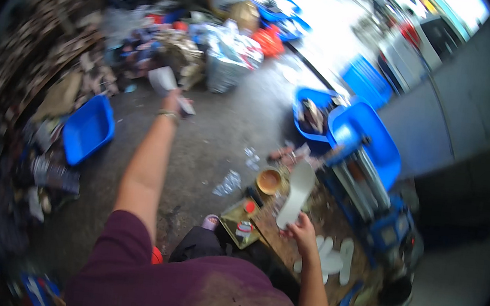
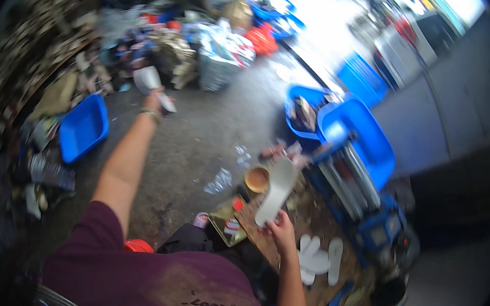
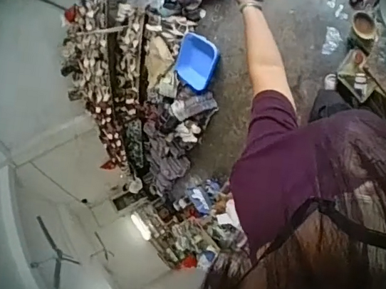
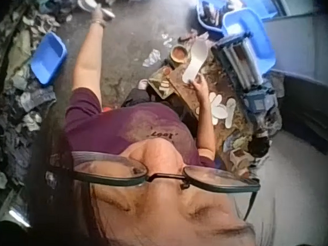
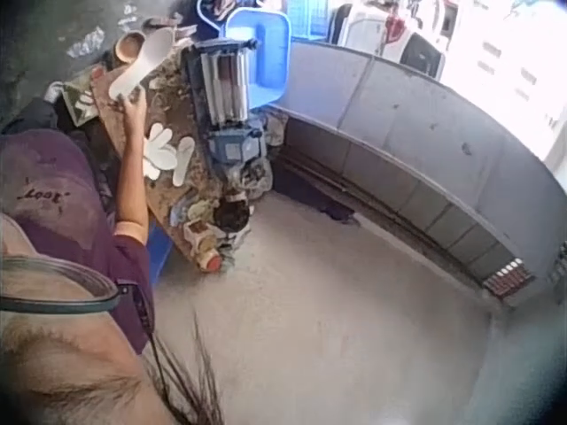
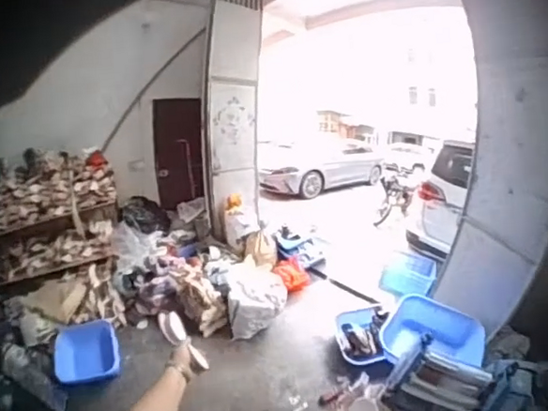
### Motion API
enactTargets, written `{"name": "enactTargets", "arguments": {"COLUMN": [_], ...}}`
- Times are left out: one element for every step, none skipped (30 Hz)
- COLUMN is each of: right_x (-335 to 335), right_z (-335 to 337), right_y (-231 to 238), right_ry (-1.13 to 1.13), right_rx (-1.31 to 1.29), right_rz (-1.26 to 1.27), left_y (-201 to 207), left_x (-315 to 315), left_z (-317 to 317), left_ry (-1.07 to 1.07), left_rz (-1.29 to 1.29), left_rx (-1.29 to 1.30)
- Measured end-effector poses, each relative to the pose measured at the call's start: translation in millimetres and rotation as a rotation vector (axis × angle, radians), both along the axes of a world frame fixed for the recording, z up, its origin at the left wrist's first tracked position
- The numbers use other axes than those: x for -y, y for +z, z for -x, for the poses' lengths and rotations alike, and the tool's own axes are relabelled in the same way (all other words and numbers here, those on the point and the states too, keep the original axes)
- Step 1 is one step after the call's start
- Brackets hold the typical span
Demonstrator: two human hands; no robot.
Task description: Feeding shoe insoles into a rolling glue machine for manufacturing.
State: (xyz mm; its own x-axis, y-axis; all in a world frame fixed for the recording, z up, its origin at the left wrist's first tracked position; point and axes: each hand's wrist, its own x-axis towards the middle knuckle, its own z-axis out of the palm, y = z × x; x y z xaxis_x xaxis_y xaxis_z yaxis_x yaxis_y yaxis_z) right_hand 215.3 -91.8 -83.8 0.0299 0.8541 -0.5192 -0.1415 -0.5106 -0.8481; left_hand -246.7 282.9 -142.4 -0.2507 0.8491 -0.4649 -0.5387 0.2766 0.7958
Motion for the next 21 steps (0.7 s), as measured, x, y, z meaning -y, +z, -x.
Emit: {"name": "enactTargets", "arguments": {"right_x": [2, 9, 16, 26, 35, 47, 52, 59, 65, 70, 72, 73, 73, 71, 67, 64, 62, 56, 52, 46, 42], "right_z": [-9, -17, -29, -40, -53, -62, -78, -88, -100, -112, -124, -136, -148, -159, -173, -184, -193, -203, -212, -222, -229], "right_y": [-6, -11, -15, -18, -17, -13, -8, -1, 6, 12, 17, 22, 23, 23, 22, 19, 16, 13, 10, 8, 7], "right_ry": [-0.016, -0.104, -0.122, -0.209, -0.278, -0.374, -0.448, -0.511, -0.56, -0.587, -0.622, -0.646, -0.688, -0.706, -0.685, -0.681, -0.694, -0.684, -0.677, -0.669, -0.674], "right_rx": [0.034, 0.037, 0.036, -0.004, -0.027, -0.035, -0.066, -0.046, -0.074, -0.086, -0.095, -0.116, -0.131, -0.147, -0.158, -0.166, -0.178, -0.176, -0.17, -0.19, -0.195], "right_rz": [-0.024, -0.038, -0.074, -0.091, -0.064, -0.044, -0.061, -0.042, -0.064, -0.047, -0.014, -0.035, 0.001, 0.007, -0.033, -0.04, -0.021, 0.019, 0.014, -0.018, -0.009], "left_y": [-23, -47, -73, -99, -124, -147, -169, -184, -195, -201, -203, -202, -199, -193, -185, -178, -169, -160, -151, -143, -136], "left_x": [1, 13, 31, 55, 79, 110, 139, 165, 191, 215, 239, 257, 273, 285, 294, 301, 309, 311, 313, 312, 313], "left_z": [10, 24, 32, 36, 36, 35, 23, 13, -2, -18, -38, -61, -83, -106, -128, -151, -169, -183, -196, -208, -215], "left_ry": [0.086, -0.001, -0.042, -0.099, -0.105, -0.176, -0.096, -0.151, -0.246, -0.373, -0.454, -0.538, -0.59, -0.66, -0.701, -0.72, -0.732, -0.768, -0.794, -0.796, -0.784], "left_rz": [0.03, 0.062, 0.142, 0.236, 0.427, 0.46, 0.519, 0.638, 0.727, 0.723, 0.728, 0.739, 0.753, 0.747, 0.771, 0.762, 0.754, 0.786, 0.758, 0.754, 0.759], "left_rx": [0.016, 0.024, -0.037, -0.052, -0.074, -0.134, -0.122, -0.126, -0.154, -0.164, -0.129, -0.096, -0.078, -0.077, -0.045, -0.018, -0.006, -0.018, -0.018, -0.024, -0.019]}}
